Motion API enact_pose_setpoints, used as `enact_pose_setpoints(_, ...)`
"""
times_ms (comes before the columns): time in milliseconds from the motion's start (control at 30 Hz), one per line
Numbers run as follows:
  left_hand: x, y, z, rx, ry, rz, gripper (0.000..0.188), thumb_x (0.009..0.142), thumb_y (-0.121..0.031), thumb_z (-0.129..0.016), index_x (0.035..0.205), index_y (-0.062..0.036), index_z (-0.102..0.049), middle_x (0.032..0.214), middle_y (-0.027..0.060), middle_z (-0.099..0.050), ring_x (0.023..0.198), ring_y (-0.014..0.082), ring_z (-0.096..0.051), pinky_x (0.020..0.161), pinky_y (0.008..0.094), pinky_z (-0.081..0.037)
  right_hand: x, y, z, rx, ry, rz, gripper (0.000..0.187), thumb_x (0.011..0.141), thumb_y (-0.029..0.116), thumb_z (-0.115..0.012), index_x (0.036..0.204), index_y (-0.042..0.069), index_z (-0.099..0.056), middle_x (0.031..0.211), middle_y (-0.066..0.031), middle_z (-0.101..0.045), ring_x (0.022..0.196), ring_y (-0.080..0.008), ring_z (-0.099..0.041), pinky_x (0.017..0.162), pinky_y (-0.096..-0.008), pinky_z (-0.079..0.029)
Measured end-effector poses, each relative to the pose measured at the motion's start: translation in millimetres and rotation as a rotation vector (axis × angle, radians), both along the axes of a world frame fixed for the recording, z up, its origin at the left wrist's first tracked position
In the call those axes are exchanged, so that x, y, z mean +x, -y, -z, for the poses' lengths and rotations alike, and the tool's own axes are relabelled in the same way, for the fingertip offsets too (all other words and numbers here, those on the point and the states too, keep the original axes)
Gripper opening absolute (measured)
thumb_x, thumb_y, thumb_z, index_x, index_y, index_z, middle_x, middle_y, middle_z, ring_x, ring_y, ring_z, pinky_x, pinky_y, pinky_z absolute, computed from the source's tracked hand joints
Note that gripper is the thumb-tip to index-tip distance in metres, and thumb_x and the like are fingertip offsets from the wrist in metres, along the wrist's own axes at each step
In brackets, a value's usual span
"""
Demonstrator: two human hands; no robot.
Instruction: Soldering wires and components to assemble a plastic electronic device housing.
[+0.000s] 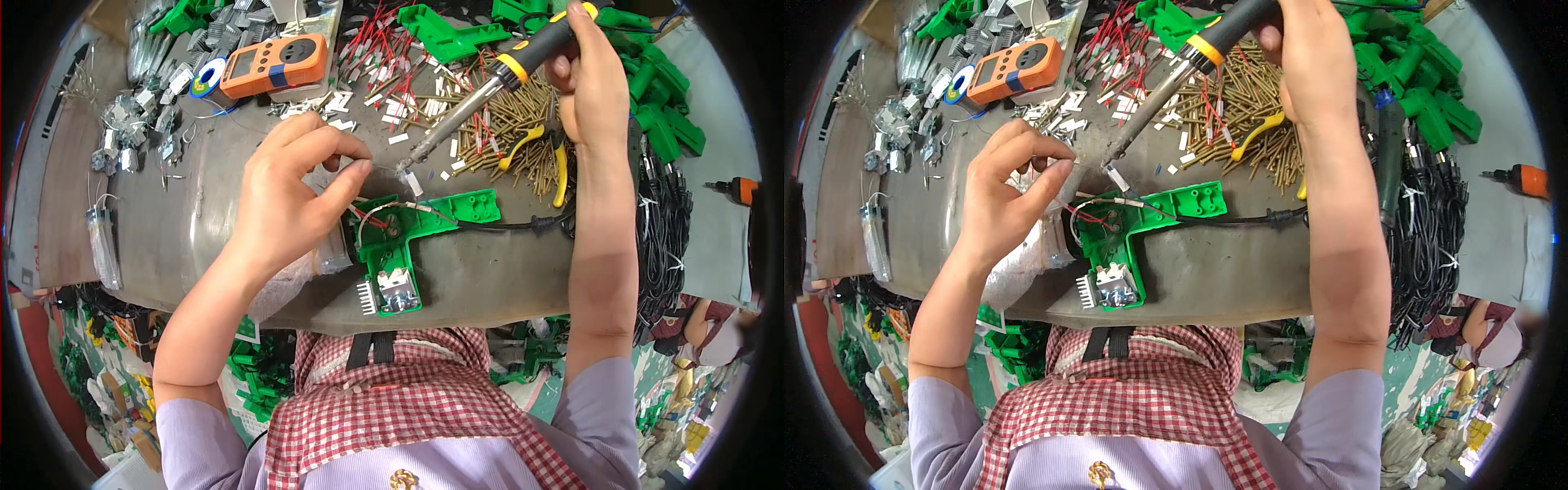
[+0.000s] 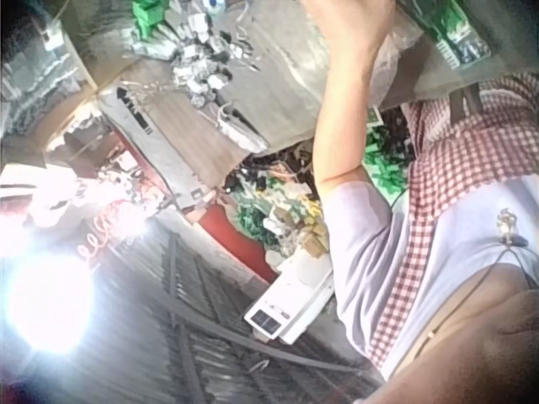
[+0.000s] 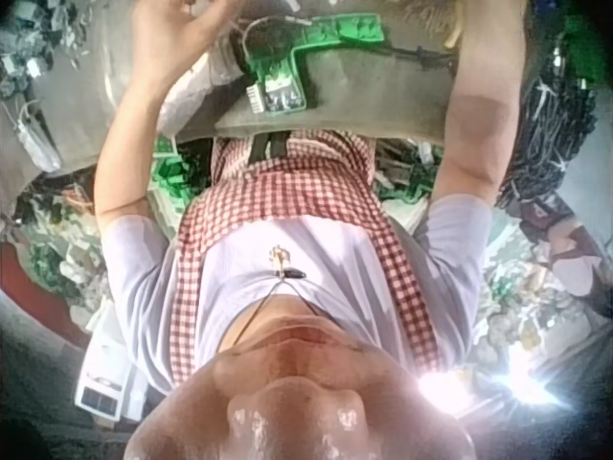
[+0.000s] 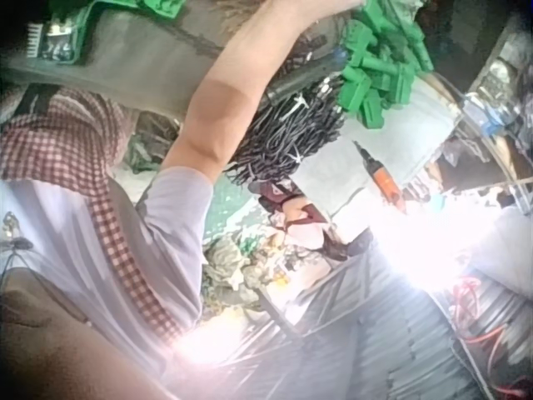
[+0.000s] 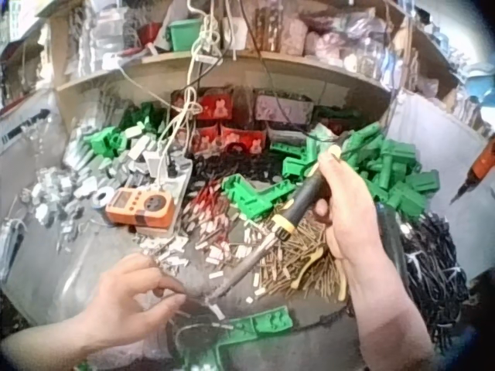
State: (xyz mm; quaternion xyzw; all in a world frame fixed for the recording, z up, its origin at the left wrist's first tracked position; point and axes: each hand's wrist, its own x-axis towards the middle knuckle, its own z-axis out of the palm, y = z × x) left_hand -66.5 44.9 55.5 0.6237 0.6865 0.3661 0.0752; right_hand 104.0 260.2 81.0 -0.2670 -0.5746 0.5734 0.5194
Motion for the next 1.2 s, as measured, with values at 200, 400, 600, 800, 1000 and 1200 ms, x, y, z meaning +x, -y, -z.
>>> enact_pose_setpoints(200,-3,14,-6,-0.056,0.068,0.079,0.007,0.075,-0.003,-0.067,0.082,-0.0011,-0.065,0.082,0.0059,-0.055,0.08,0.0176,-0.054,0.073,0.0292,-0.043,-6,11,-2,-0.071,0.058,-0.123,0.024,0.096,0.029,-0.052,0.082,0.01,-0.054,0.066,0.0032,-0.047,0.049,-0.0028,-0.038,0.044,-0.0172,-0.029)
enact_pose_setpoints(400,-2,15,-5,-0.047,0.015,0.085,0.01,0.072,-0.002,-0.069,0.082,-0.0021,-0.065,0.083,0.0068,-0.055,0.08,0.0203,-0.055,0.074,0.0309,-0.044,-18,15,-3,-0.004,0.116,-0.129,0.024,0.095,0.029,-0.054,0.081,0.009,-0.054,0.067,0.0034,-0.047,0.05,-0.003,-0.038,0.045,-0.0172,-0.029)
enact_pose_setpoints(600,-3,15,-5,-0.049,0.019,0.093,0.012,0.071,-0.002,-0.069,0.082,-0.0033,-0.066,0.083,0.0068,-0.054,0.081,0.0214,-0.055,0.074,0.0317,-0.044,-20,13,-3,0.025,0.131,-0.155,0.025,0.094,0.029,-0.055,0.079,0.009,-0.054,0.067,0.003,-0.047,0.05,-0.0033,-0.038,0.045,-0.0175,-0.03)
enact_pose_setpoints(800,-1,13,-2,-0.007,-0.017,0.091,0.013,0.07,-0.005,-0.071,0.082,-0.0068,-0.067,0.081,0.007,-0.054,0.08,0.0257,-0.057,0.069,0.0362,-0.046,-21,12,-5,-0.032,0.143,-0.133,0.024,0.094,0.028,-0.055,0.081,0.009,-0.053,0.067,0.0028,-0.048,0.049,-0.003,-0.038,0.043,-0.0169,-0.029)
enact_pose_setpoints(1000,-1,14,-3,-0.019,-0.014,0.08,0.013,0.071,-0.002,-0.07,0.084,-0.0051,-0.067,0.083,0.0069,-0.055,0.08,0.0234,-0.056,0.07,0.0339,-0.046,-21,6,1,-0.065,0.152,-0.129,0.023,0.094,0.028,-0.055,0.081,0.01,-0.053,0.067,0.0029,-0.048,0.048,-0.003,-0.038,0.043,-0.0172,-0.03)
enact_pose_setpoints(1200,-11,26,-4,0.046,0.064,0.001,0.013,0.071,-0.002,-0.07,0.083,-0.0046,-0.065,0.086,0.0079,-0.056,0.081,0.0255,-0.059,0.07,0.0344,-0.047,-15,-14,8,-0.082,0.108,-0.197,0.024,0.095,0.029,-0.056,0.083,0.008,-0.057,0.059,0.0027,-0.043,0.051,-0.0044,-0.036,0.048,-0.0207,-0.028)
